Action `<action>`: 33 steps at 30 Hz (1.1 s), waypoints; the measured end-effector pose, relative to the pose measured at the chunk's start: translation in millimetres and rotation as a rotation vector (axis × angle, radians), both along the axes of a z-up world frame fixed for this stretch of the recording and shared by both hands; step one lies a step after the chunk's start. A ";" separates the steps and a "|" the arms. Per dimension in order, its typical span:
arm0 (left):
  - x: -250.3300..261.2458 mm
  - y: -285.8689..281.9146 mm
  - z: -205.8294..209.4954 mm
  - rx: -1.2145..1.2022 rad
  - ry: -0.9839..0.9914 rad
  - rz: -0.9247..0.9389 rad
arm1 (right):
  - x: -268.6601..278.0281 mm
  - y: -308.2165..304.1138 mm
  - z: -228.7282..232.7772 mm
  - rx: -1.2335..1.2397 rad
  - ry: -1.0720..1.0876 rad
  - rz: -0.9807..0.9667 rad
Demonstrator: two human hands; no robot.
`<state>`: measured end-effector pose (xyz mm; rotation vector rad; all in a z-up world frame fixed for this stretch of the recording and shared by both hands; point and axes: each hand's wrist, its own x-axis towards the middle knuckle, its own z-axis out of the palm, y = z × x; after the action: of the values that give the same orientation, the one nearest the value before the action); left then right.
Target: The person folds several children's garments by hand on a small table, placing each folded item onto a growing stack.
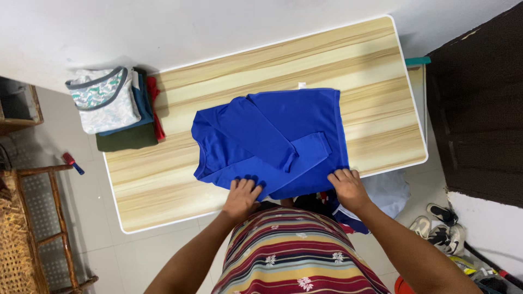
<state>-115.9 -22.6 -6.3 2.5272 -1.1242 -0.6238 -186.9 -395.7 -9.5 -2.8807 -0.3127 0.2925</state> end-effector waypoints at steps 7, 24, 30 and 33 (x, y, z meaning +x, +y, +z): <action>-30.2 -1.0 -23.0 -0.019 -0.037 0.022 | -3.6 -9.2 15.8 -0.013 0.169 0.013; 53.8 -16.6 -18.2 -0.064 -0.102 0.461 | 82.3 -36.8 -6.1 0.428 0.002 -0.482; 31.3 -35.8 1.5 -0.103 -0.276 0.388 | 62.2 -1.8 4.9 0.100 -0.379 -0.181; 12.0 -63.5 0.4 -0.093 -0.264 0.166 | 45.9 37.4 1.1 0.088 -0.174 0.035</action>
<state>-104.0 -86.1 -5.8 2.6410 -0.9842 -0.1941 -141.0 -358.3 -8.4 -2.8204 -0.3966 0.0324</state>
